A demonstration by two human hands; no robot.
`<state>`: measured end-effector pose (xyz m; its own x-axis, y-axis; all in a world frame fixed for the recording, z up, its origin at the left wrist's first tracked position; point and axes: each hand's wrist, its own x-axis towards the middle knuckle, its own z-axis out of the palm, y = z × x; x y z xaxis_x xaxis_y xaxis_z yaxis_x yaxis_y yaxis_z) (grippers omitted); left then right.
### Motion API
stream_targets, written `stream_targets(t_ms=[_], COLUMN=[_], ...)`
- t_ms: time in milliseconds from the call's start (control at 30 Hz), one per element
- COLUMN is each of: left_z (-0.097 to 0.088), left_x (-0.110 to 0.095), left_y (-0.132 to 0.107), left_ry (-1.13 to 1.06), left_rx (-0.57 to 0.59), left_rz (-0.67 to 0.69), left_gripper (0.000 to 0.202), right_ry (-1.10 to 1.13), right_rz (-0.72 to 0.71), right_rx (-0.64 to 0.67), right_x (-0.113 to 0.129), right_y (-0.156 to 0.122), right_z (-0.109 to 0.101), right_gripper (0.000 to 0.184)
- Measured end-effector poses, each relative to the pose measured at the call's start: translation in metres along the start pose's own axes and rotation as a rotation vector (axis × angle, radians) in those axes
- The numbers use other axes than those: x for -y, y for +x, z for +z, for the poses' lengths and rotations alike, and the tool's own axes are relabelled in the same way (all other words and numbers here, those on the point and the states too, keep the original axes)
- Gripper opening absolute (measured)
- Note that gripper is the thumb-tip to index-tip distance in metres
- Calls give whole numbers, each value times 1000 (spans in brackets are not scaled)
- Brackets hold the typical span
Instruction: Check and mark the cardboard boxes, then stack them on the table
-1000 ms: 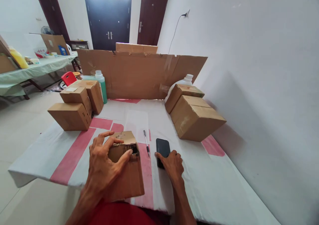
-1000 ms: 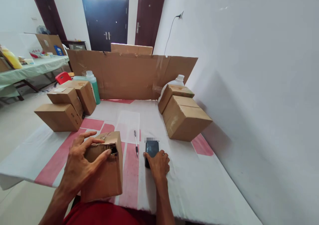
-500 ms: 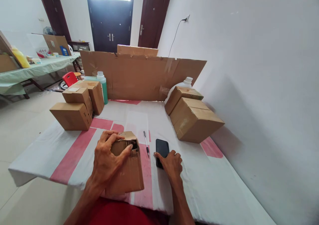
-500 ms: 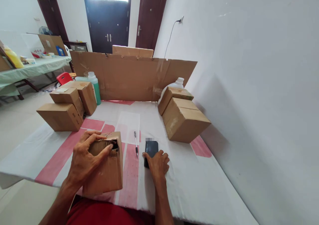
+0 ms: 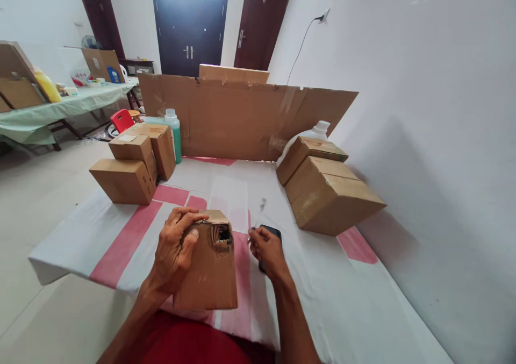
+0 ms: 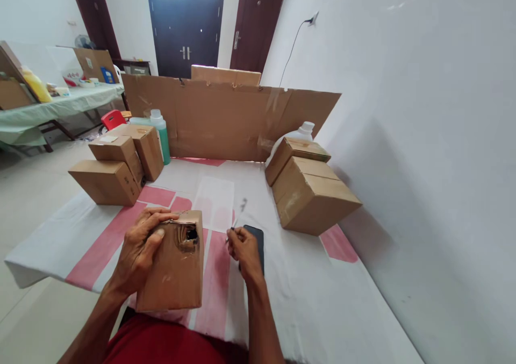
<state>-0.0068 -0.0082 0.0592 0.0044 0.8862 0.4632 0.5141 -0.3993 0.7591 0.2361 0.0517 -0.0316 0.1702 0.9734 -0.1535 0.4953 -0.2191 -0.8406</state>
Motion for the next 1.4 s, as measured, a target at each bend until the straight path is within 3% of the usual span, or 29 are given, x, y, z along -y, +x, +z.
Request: stream_targets(t_ms=[133, 233, 400, 533, 733, 967, 1100, 1167, 1300, 1400], left_z=[-2, -1, -1, 0, 1, 1, 2, 2, 1, 0], left_x=[0, -2, -2, -1, 0, -2, -2, -1, 1, 4], left_y=[3, 4, 2, 2, 2, 3, 3, 3, 2, 3], left_ry=[-23, -11, 13, 13, 7, 29, 36, 37, 39, 56], left_rx=[20, 24, 10, 6, -6, -11, -28, -28, -21, -18], left_rz=[13, 9, 18, 19, 25, 15, 10, 15, 28, 42], left_gripper=[37, 39, 36, 34, 34, 34, 34, 34, 34, 34], right_ry=[476, 746, 512, 403, 324, 275, 439, 470, 40, -164], right_rz=[-192, -368, -617, -682, -716, -684, -532, -409, -132, -43], right_rx=[-23, 23, -6, -17, 1, 86, -21, 11, 165, 104], right_x=[41, 74, 101, 102, 99, 90, 72, 56, 18, -3], right_y=[-36, -61, -76, -75, -77, -81, -67, -53, -24, -15], right_z=[-28, -28, -5, 2, -6, -21, -38, -39, -12, 18], right_gripper=[36, 29, 13, 11, 15, 20, 21, 26, 18, 19])
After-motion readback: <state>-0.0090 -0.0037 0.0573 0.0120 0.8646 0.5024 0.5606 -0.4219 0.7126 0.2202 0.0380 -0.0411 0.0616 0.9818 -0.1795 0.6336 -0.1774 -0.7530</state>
